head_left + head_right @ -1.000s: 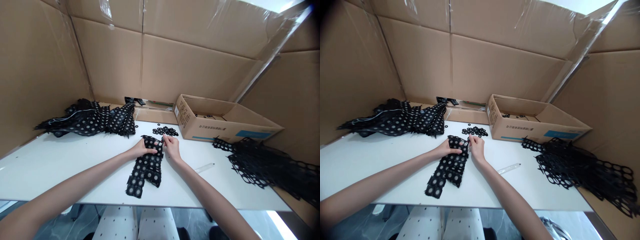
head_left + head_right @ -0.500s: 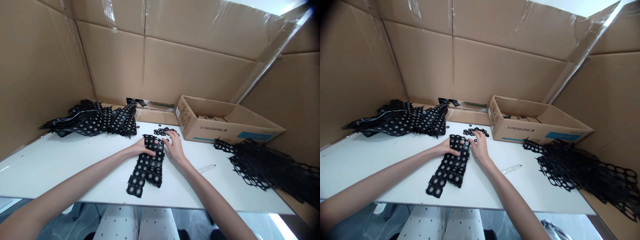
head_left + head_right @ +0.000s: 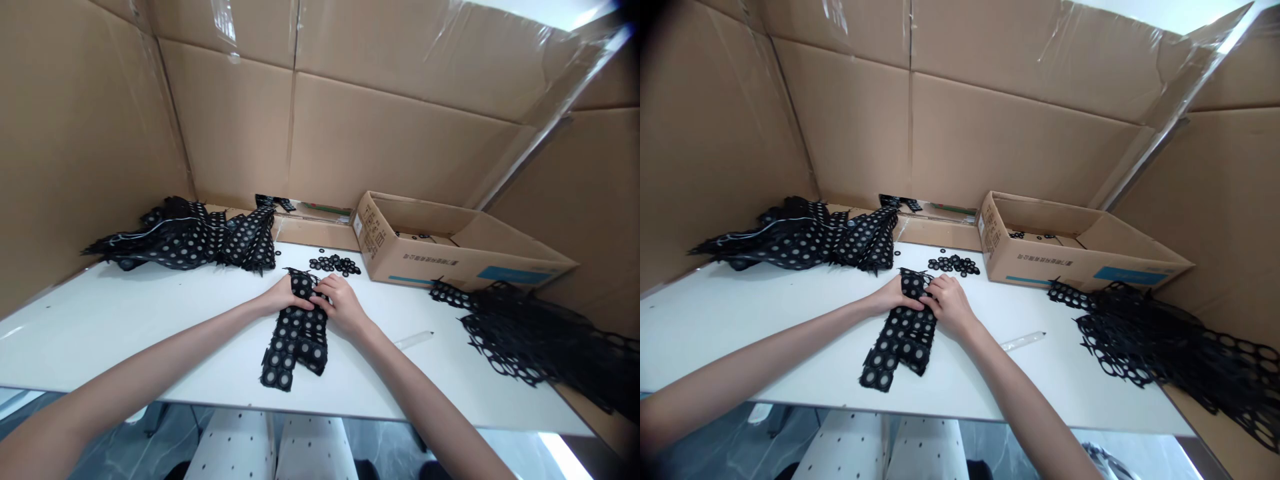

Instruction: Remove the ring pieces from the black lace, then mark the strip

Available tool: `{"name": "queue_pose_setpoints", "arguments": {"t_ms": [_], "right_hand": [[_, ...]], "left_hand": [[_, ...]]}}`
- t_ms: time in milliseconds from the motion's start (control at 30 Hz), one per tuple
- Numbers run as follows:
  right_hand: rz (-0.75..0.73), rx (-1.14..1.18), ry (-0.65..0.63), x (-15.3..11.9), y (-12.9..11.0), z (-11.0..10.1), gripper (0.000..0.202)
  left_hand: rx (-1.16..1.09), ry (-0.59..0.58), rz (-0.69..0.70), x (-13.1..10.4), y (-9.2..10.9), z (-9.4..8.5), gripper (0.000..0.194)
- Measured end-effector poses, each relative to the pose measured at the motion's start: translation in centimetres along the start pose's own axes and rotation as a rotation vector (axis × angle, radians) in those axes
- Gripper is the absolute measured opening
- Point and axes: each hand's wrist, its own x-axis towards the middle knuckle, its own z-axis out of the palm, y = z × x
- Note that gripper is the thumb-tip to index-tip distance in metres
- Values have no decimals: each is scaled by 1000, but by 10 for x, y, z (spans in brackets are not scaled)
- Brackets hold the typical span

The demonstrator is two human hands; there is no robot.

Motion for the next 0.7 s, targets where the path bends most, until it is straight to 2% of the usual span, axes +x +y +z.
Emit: {"name": "queue_pose_setpoints", "arguments": {"t_ms": [100,167,267,333,400,467,500,567,700], "right_hand": [[25,-89,-12,1,-7,4,28],[70,-105,25,2,-11,10,32],[255,61,131,6,-7,20,39],[437,285,239,8,3,23,43],[612,477,431,7,16,21,46],[720,522,630,5,29,14,46],[736,498,673,3,34,11,44],[715,423,610,0,39,6,39],[533,204,332,-1,36,9,25]], "left_hand": [[1,6,-7,0,-2,0,43],[-14,-12,-2,0,-2,1,37],[-34,-54,23,-2,0,4,29],[-39,-61,5,-2,2,5,27],[-44,-67,-34,-3,2,6,27],[-49,-74,-60,-2,2,5,26],[-51,-68,-68,-2,2,5,26],[-71,-33,-84,-2,2,4,27],[-184,51,-108,-3,3,3,31]]}}
